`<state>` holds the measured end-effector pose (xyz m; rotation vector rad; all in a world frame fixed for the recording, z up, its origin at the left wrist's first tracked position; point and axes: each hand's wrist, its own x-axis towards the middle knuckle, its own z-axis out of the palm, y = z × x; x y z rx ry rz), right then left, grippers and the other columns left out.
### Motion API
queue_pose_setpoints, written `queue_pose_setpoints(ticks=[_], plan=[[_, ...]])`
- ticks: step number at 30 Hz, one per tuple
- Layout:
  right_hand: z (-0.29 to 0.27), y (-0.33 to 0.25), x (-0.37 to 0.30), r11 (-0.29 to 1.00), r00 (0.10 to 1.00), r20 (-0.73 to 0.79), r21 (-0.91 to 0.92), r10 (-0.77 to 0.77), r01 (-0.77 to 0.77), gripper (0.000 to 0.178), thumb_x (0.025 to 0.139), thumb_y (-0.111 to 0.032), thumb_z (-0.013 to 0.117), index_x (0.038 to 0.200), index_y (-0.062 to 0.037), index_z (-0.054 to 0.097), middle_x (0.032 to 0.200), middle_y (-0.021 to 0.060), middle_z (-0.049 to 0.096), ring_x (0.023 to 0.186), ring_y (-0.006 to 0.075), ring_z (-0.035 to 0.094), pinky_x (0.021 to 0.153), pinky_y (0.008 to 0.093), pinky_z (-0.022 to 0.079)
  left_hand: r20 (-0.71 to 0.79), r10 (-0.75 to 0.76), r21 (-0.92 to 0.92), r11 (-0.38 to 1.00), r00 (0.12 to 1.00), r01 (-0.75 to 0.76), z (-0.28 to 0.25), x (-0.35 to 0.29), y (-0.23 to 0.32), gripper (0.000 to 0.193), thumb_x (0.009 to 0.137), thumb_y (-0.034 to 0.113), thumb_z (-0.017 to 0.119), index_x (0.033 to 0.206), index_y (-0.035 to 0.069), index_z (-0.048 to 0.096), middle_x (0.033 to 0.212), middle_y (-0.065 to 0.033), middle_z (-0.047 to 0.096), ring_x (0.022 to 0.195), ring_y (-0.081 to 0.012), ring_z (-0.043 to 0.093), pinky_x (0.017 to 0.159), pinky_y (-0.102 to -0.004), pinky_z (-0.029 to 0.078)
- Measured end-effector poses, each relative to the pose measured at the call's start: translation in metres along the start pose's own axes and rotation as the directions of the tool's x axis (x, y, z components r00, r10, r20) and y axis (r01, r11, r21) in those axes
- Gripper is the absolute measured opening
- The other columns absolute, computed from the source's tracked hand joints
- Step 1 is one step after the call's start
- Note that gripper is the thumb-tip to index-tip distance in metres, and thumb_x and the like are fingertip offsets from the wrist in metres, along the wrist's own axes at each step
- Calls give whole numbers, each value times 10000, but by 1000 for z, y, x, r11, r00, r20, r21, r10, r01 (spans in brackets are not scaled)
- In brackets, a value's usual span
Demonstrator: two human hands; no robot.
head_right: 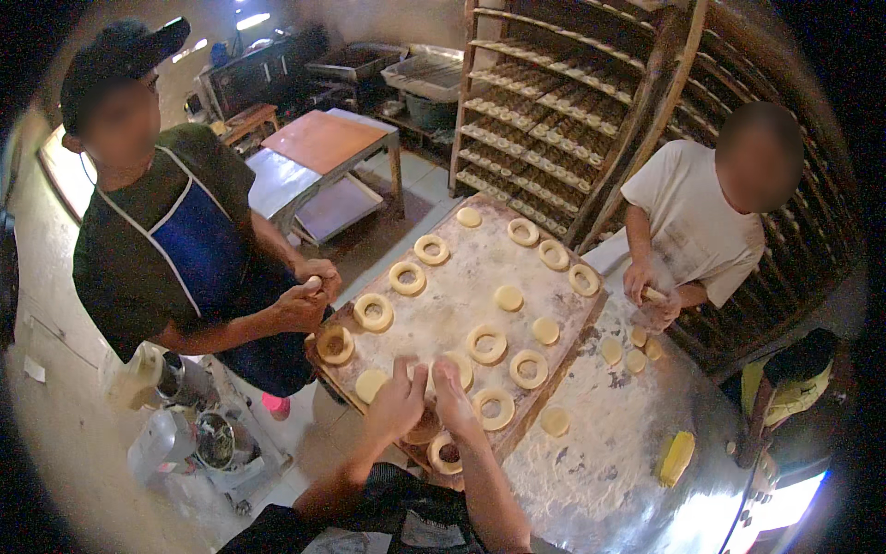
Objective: The person shapes small dough pieces into rings by hand and places them on a floured wooden board. Other workers also shape dough nearby, and a tray of finished rings is moved to a rack.
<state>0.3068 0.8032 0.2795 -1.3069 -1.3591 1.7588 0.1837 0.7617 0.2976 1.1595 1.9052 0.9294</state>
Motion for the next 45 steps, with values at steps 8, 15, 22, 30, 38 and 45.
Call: queue_pose_setpoints(ticks=[8, 15, 22, 30, 38, 45], plan=[[6, 15, -13, 409, 946, -36, -906, -321, 104, 752, 841, -372, 702, 1462, -107, 371, 1189, 221, 565, 1130, 403, 538, 949, 562, 411, -31, 300, 659, 723, 953, -207, -30, -18, -36, 656, 863, 323, 712, 1390, 35, 449, 1173, -232, 519, 1119, -419, 501, 946, -568, 384], [19, 26, -10, 325, 959, -43, -944, -280, 52, 793, 783, -410, 746, 1437, -126, 400, 1142, 195, 568, 1100, 383, 556, 923, 540, 420, 49, 161, 612, 775, 986, -156, -28, -20, -44, 757, 786, 293, 777, 1425, 92, 425, 1206, -208, 498, 1153, -413, 481, 942, -564, 384], [-74, 0, 3, 570, 951, -239, -817, -198, -87, 685, 867, -412, 706, 1398, -62, 453, 1328, 261, 544, 1224, 434, 528, 1046, 527, 409, -176, 301, 658, 744, 937, -115, -29, -5, -61, 564, 830, 231, 737, 1318, 59, 514, 1192, -213, 504, 1127, -411, 491, 929, -574, 384], [-193, 27, 124, 426, 747, -500, -847, -438, -317, 573, 873, -372, 718, 1308, -41, 543, 1247, 243, 594, 1190, 417, 551, 1022, 517, 432, 64, 370, 396, 843, 927, -364, -52, 9, -60, 166, 892, 119, 675, 968, 20, 566, 868, -194, 565, 846, -426, 565, 750, -489, 461], [-275, 56, 60, 939, 836, -435, -228, -333, 256, 570, 833, -248, 777, 1322, -78, 538, 1116, 164, 664, 930, 253, 658, 753, 398, 526, 306, 510, -57, 853, 804, -520, 60, -30, 44, 356, 874, 178, 747, 1151, 10, 600, 1067, -228, 656, 969, -407, 650, 815, -427, 522], [-359, 119, -74, 591, 837, -477, -768, -269, -248, 423, 864, -297, 719, 1253, -159, 628, 1091, 167, 659, 1040, 326, 633, 898, 454, 502, 662, 557, -13, 678, 502, -735, 237, -73, 45, 405, 850, 180, 726, 1229, 86, 620, 1001, -175, 656, 977, -361, 642, 844, -437, 517]])
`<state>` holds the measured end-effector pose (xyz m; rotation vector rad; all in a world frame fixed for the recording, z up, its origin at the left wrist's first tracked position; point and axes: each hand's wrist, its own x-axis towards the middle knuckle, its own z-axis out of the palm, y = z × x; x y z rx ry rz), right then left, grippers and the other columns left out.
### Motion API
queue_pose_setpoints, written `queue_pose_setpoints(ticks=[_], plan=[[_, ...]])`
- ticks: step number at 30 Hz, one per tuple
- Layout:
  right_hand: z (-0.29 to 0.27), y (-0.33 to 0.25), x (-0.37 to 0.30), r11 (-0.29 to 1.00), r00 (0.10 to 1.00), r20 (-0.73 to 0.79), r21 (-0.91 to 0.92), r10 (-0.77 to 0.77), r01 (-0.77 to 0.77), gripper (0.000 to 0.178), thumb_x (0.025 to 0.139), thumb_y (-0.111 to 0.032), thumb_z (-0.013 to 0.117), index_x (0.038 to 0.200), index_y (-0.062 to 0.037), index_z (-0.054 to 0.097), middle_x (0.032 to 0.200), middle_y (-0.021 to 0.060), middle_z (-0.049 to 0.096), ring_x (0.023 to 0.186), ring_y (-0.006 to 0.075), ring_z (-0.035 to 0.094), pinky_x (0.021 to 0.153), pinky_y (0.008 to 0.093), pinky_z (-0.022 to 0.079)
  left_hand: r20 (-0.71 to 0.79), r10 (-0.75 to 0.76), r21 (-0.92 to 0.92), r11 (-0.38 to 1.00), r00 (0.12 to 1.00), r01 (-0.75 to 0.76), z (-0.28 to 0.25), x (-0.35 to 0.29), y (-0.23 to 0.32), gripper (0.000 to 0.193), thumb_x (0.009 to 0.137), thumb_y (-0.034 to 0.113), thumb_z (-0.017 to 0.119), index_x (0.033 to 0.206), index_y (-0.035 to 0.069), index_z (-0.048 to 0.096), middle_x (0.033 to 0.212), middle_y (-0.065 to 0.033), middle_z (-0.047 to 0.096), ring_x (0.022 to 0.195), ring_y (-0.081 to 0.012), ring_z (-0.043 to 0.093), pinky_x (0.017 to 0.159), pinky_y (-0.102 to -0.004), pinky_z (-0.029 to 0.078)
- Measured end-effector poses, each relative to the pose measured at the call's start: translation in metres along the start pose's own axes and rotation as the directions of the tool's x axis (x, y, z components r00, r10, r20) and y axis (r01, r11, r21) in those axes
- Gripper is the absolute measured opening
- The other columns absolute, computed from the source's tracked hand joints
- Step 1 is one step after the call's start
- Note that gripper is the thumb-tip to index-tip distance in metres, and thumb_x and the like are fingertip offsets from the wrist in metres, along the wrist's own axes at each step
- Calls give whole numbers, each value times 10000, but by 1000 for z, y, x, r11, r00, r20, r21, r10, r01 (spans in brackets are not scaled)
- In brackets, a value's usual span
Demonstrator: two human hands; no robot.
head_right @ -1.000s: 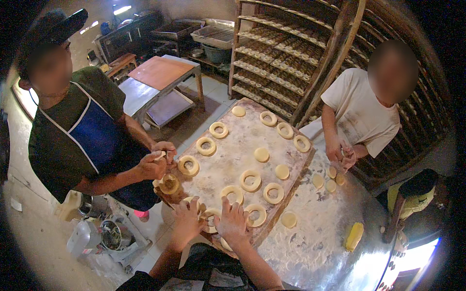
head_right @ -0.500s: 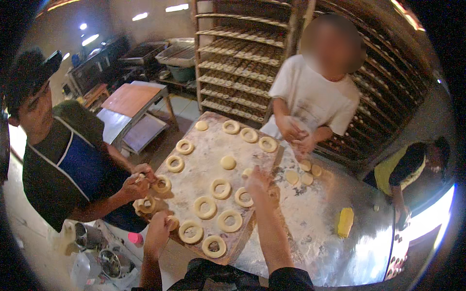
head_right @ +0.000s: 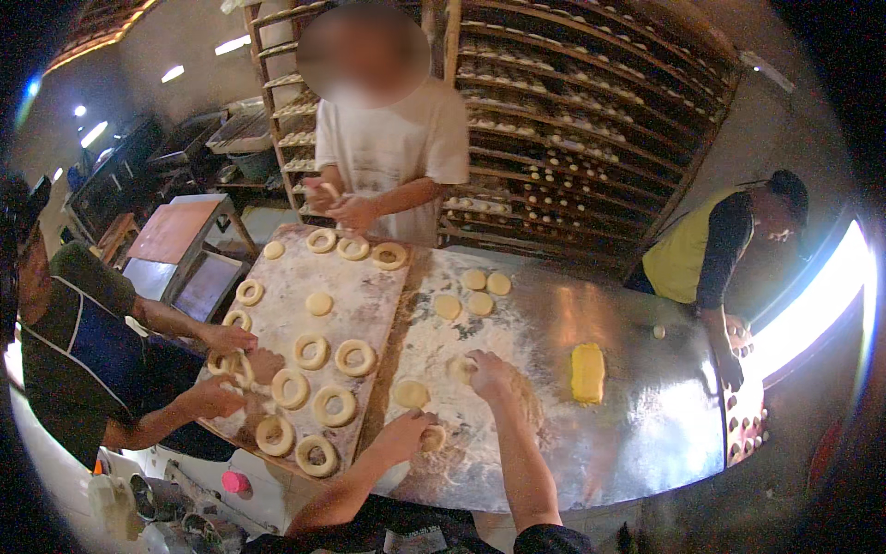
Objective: The person shapes small dough pieces into rings by hand and places them on a floured wooden board. Other workers also shape dough nearby, and a tray of finished rings is moved to a rack.
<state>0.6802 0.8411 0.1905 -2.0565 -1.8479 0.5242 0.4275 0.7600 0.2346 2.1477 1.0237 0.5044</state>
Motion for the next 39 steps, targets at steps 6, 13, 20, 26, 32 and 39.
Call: queue_pose_setpoints(ticks=[6, 13, 20, 26, 32, 39], plan=[[-24, -2, -8, 939, 958, 20, -192, -287, 285, 342, 849, -313, 719, 1127, -128, 644, 1123, 134, 646, 1040, 361, 628, 903, 497, 493, -349, -115, 64, 987, 930, 147, 51, 26, 5, 305, 929, 191, 604, 1185, 26, 604, 945, -230, 635, 870, -426, 633, 741, -487, 517], [-49, 4, -54, 542, 944, 275, 829, -181, -138, 514, 855, -17, 747, 1251, -34, 419, 1052, 162, 631, 942, 213, 633, 791, 338, 536, -108, -452, -757, 615, 885, 222, 38, 60, 33, 383, 971, 265, 687, 1183, -48, 629, 914, -124, 726, 852, -175, 701, 747, -310, 555], [-88, -22, -101, 675, 959, 202, 738, -199, -16, 518, 813, -10, 748, 1212, -61, 421, 999, 116, 598, 943, 223, 627, 787, 333, 511, -208, -347, -573, 801, 914, 174, 14, 29, 88, 309, 876, 183, 779, 1066, -40, 680, 932, -89, 734, 851, -164, 708, 758, -314, 575], [-50, -64, -92, 846, 890, -411, 388, -196, 366, 620, 798, -104, 754, 1340, -88, 456, 1039, 137, 601, 947, 256, 627, 841, 367, 512, -454, -26, -9, 1000, 891, 25, 13, 30, 85, 366, 786, -18, 720, 1135, -8, 610, 985, -158, 669, 884, -333, 670, 773, -414, 534], [-47, -46, -103, -178, 858, 186, 937, -479, -302, 487, 924, -150, 650, 1372, -85, 470, 1152, 172, 618, 1090, 316, 622, 933, 427, 519, -596, -30, -258, 953, 803, -156, 13, 12, 70, 494, 877, -47, 544, 1351, 60, 459, 983, -163, 612, 955, -370, 623, 829, -455, 517], [-37, -101, -121, 429, 945, 34, 896, -326, 116, 652, 973, -507, 522, 1460, -105, 359, 1298, 169, 527, 885, 276, 649, 758, 375, 539, -483, -201, -607, 779, 852, -160, -3, -11, 64, 328, 1020, 288, 500, 1270, 75, 504, 1017, -190, 675, 863, -270, 707, 709, -438, 550]])
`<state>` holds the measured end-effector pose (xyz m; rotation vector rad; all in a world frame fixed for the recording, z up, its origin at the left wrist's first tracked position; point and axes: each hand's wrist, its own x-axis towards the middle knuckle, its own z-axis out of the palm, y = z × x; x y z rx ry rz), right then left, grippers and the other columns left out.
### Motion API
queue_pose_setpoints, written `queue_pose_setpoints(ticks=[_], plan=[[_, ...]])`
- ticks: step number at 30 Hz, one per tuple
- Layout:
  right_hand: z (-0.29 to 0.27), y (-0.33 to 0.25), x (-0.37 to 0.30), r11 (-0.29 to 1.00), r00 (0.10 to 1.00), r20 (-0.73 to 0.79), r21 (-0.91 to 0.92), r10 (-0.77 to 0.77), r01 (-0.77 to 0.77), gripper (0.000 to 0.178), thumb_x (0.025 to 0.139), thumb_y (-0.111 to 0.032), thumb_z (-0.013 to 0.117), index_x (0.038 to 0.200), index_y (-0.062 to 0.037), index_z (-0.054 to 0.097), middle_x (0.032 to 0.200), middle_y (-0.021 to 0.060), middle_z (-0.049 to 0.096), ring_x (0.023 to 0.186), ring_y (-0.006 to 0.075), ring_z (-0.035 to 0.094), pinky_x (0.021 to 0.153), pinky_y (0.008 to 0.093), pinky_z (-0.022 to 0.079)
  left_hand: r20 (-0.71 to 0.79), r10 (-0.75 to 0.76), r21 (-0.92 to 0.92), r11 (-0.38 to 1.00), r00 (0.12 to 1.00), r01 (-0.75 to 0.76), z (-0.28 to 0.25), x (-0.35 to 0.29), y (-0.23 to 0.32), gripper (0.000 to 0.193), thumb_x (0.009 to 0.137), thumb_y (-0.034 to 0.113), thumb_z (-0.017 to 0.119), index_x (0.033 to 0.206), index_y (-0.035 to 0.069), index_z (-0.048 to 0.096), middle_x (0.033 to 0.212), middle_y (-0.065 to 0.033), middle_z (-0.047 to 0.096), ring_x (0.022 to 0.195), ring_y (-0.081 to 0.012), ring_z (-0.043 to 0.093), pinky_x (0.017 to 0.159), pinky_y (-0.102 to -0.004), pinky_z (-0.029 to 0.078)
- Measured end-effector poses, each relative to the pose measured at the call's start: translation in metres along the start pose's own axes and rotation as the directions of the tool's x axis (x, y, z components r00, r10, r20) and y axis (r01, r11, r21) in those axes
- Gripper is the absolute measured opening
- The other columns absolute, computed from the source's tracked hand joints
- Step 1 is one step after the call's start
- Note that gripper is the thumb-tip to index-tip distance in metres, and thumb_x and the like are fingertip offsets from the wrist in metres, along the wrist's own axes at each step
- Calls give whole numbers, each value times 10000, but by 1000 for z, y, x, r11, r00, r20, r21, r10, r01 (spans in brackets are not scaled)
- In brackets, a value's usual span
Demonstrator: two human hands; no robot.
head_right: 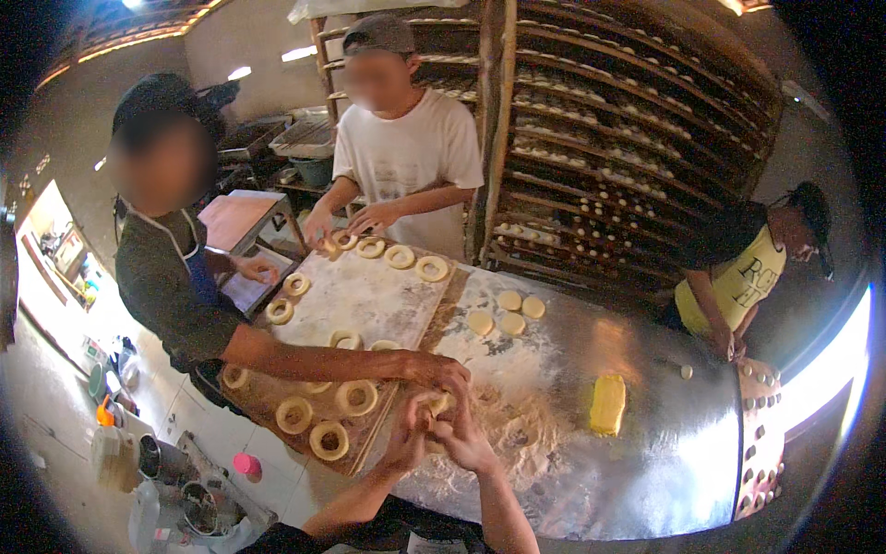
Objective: The person shapes small dough pieces into rings by hand and places them on a floured wooden board. Other workers also shape dough nearby, and a tray of finished rings is moved to a rack.
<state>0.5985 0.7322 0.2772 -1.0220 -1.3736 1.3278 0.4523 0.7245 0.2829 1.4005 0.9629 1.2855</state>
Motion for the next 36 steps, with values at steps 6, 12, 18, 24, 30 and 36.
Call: queue_pose_setpoints(ticks=[6, 12, 18, 24, 30, 36], plan=[[29, -8, 14, 939, 984, 91, 297, 153, -174, 652, 971, -411, 570, 1477, -80, 327, 1396, 146, 470, 863, 135, 624, 691, 290, 556, -37, 489, 717, 620, 872, -317, -26, 4, -5, 224, 1018, 226, 479, 1147, 56, 548, 759, -167, 663, 574, -382, 638, 526, -459, 510], [76, -1, 57, 978, 983, 18, -100, -182, 183, 648, 1000, -596, 419, 1411, -97, 371, 847, 118, 639, 660, 163, 581, 570, 289, 470, -101, 263, 494, 850, 960, -181, -78, 15, 1, 209, 1040, 223, 439, 1136, 51, 509, 779, -211, 638, 706, -456, 648, 588, -515, 501], [135, 1, 95, 971, 973, 13, 61, -231, 230, 632, 1003, -643, 377, 1346, -113, 400, 827, 132, 643, 594, 188, 586, 526, 333, 486, -140, 126, 416, 907, 982, -57, -139, 32, 3, 213, 1057, 258, 432, 1087, 67, 521, 757, -209, 642, 688, -421, 662, 579, -486, 507], [188, -6, 132, 903, 986, 169, 423, 0, -72, 651, 1004, -611, 415, 1387, -85, 401, 1066, 187, 643, 889, 238, 627, 710, 335, 528, -228, -100, 392, 901, 968, 186, -204, 36, 16, 346, 1077, 346, 366, 1093, 52, 547, 824, -202, 640, 744, -424, 660, 669, -487, 517], [239, -4, 162, 920, 960, 261, 393, -99, -12, 519, 1037, -523, 410, 1374, -130, 442, 816, 83, 633, 674, 152, 600, 581, 274, 490, -374, -88, 468, 842, 923, 270, -256, 23, 24, 276, 1078, 278, 365, 1107, 55, 526, 826, -247, 648, 788, -478, 652, 677, -538, 503], [282, -8, 175, 999, 883, 467, 13, 39, -51, 594, 1022, -573, 403, 1440, -150, 390, 860, 54, 662, 646, 141, 607, 542, 253, 488, -455, 13, 451, 866, 891, 217, -300, 11, 23, 259, 1062, 263, 397, 1087, 53, 545, 753, -256, 629, 757, -487, 645, 656, -543, 487]])
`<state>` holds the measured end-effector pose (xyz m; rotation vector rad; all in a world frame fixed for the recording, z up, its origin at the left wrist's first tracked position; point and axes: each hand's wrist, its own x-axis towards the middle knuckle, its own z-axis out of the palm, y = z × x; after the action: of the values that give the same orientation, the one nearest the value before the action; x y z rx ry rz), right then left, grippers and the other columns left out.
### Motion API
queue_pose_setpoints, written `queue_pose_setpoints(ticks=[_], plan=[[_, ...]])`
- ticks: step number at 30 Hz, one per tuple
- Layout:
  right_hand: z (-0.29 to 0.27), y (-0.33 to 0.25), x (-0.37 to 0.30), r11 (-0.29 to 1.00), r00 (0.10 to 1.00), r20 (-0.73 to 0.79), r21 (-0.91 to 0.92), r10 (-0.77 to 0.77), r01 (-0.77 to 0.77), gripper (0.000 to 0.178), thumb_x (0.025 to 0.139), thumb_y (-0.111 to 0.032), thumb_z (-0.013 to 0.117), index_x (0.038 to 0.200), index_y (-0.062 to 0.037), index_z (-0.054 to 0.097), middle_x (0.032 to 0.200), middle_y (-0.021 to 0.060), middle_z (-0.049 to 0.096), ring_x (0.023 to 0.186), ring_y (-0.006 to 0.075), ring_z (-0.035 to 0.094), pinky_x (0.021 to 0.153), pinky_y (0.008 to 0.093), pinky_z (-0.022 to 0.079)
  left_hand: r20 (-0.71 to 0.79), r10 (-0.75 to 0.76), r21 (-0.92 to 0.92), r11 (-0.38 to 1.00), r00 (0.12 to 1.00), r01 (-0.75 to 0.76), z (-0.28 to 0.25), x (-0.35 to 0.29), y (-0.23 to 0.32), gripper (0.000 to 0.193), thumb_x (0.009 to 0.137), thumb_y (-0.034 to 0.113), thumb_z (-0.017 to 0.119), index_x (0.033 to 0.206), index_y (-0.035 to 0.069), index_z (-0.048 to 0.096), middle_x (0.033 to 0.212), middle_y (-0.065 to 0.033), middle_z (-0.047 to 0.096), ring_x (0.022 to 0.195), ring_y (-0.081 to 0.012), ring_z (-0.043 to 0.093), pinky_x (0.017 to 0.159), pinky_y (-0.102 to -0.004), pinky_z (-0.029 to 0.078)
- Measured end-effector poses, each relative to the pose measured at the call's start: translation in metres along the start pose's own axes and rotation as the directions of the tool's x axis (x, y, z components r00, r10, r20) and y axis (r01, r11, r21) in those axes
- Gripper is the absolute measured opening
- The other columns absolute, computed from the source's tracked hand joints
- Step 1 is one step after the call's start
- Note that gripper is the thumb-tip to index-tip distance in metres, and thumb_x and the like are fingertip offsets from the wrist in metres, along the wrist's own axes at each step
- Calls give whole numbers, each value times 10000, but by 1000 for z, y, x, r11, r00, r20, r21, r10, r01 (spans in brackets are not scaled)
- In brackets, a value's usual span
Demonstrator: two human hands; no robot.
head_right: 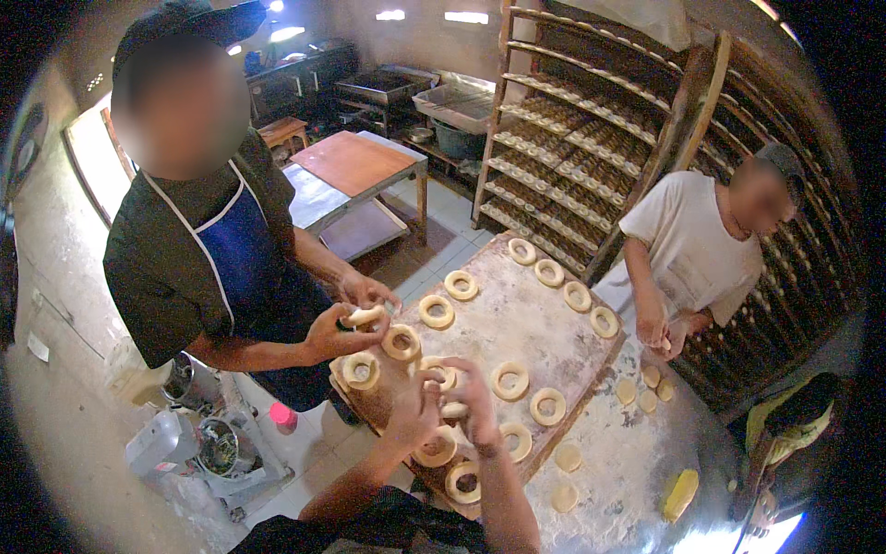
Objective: The person shapes small dough pieces into rings by hand and places them on a floured wooden board. Other workers also shape dough nearby, and a tray of finished rings is moved to a rack.
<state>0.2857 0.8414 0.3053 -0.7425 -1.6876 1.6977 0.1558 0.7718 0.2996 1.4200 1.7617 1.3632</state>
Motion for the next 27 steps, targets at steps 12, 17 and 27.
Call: queue_pose_setpoints(ticks=[12, 17, 27], plan=[[58, 34, 62, 779, 965, -222, -576, 143, -248, 688, 975, -414, 549, 1525, -117, 263, 1279, 310, 547, 1040, 511, 609, 919, 585, 465, -223, -108, 483, 851, 969, 206, -46, 5, -35, 351, 1011, 270, 504, 1251, 15, 481, 1115, -293, 601, 1027, -421, 608, 849, -585, 443], [61, 17, 37, 447, 977, -195, -869, 83, -212, 758, 907, -451, 611, 1506, -104, 302, 1274, 241, 557, 1187, 410, 532, 999, 571, 392, -316, -168, 647, 682, 934, 342, -66, -23, -58, 644, 854, 399, 716, 1298, 8, 462, 1097, -250, 552, 1006, -418, 561, 877, -514, 445], [50, 35, 2, 436, 983, -178, -881, 51, -182, 779, 897, -455, 621, 1521, -117, 299, 1205, 190, 519, 1161, 368, 510, 1017, 567, 358, -120, -216, 821, 527, 969, 219, -54, -25, -66, 764, 855, 421, 700, 1388, -56, 431, 1126, -230, 585, 1034, -390, 590, 876, -487, 486]])
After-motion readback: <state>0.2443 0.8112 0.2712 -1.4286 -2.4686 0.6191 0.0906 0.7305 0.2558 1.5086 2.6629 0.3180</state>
